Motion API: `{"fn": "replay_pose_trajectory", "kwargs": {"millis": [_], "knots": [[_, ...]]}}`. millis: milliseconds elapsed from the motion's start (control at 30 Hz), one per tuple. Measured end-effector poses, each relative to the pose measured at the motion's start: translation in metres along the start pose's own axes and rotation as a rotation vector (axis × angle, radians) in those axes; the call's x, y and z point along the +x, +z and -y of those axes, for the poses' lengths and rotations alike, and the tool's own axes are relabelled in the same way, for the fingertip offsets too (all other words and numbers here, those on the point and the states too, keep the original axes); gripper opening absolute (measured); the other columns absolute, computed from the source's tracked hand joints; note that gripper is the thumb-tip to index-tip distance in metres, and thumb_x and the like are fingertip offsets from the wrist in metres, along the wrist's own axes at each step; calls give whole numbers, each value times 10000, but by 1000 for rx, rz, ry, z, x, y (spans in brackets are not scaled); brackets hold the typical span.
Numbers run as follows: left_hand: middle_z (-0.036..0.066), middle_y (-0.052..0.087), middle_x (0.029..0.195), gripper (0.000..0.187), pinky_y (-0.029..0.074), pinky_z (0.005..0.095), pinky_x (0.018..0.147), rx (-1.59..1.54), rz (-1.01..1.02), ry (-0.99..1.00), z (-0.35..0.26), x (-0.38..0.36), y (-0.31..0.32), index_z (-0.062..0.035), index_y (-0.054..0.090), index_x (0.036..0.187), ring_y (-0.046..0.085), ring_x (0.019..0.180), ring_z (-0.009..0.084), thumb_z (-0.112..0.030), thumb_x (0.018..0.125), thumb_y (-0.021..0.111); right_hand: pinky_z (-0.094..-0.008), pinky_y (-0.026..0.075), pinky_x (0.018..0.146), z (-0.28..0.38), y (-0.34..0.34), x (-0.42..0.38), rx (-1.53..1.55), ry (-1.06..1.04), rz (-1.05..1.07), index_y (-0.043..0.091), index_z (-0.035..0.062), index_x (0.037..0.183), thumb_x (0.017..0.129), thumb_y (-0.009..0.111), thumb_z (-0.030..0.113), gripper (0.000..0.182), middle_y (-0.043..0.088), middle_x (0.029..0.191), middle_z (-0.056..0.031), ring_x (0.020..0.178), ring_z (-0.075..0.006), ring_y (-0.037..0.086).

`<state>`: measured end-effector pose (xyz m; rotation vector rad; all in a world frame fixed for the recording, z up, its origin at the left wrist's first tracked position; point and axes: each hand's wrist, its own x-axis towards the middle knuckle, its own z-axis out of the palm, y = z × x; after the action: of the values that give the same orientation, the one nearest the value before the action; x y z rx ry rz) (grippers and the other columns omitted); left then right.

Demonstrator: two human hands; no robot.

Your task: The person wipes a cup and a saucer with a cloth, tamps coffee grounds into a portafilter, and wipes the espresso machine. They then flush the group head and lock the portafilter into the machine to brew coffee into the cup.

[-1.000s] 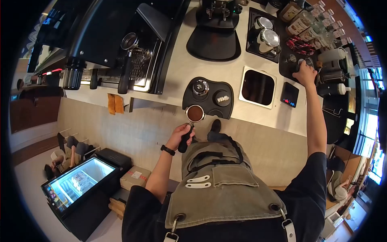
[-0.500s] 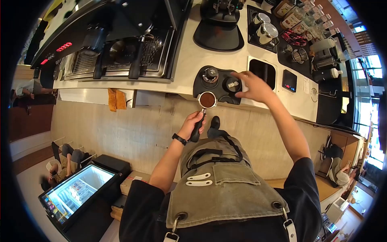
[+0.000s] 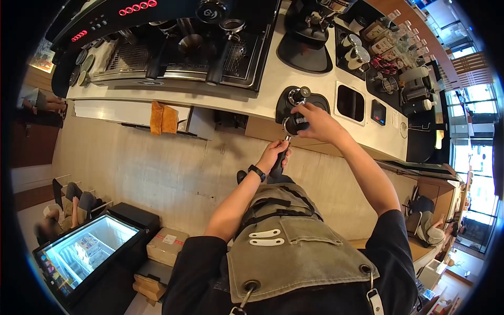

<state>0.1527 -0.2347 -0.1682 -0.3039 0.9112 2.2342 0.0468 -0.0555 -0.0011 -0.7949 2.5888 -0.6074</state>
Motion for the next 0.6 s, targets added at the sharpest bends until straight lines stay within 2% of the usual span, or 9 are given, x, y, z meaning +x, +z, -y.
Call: {"fn": "replay_pose_trajectory", "kwargs": {"millis": [33, 133, 333, 533, 600], "knots": [[23, 588, 809, 266, 463, 275, 500, 19, 23, 22, 1, 1, -3, -78, 554, 1059, 557, 550, 115, -342, 1078, 578, -495, 561, 924, 4, 4, 4, -23, 35, 31, 574, 92, 1325, 739, 831, 150, 642, 605, 1305, -233, 1093, -448, 667], [23, 591, 807, 258, 465, 276, 504, 17, 27, 19, 0, 1, -5, -84, 554, 1043, 559, 554, 115, -338, 1077, 581, -488, 576, 914, 9, 10, 8, -89, 81, 64, 570, 95, 1326, 727, 835, 140, 656, 600, 1312, -230, 1060, -447, 681], [26, 600, 809, 246, 476, 279, 505, 27, 41, 8, -1, 2, -8, -90, 560, 1018, 565, 555, 120, -328, 1075, 581, -485, 585, 895, 7, 12, 6, -111, 31, 58, 567, 104, 1325, 704, 845, 122, 681, 588, 1321, -231, 1032, -446, 689], [26, 609, 814, 220, 481, 284, 503, 17, 42, 2, -1, 3, -10, -93, 565, 1023, 571, 556, 122, -307, 1072, 581, -502, 555, 910, 15, 12, 7, -96, 94, 117, 573, 123, 1313, 712, 828, 105, 653, 584, 1312, -228, 1078, -453, 657], [25, 608, 815, 214, 479, 284, 499, 18, 45, 5, -1, 4, -10, -95, 566, 1024, 571, 554, 122, -304, 1068, 584, -493, 578, 886, 10, 16, 8, -125, 41, 92, 565, 119, 1314, 714, 858, 118, 668, 584, 1289, -233, 1036, -452, 680]]}}
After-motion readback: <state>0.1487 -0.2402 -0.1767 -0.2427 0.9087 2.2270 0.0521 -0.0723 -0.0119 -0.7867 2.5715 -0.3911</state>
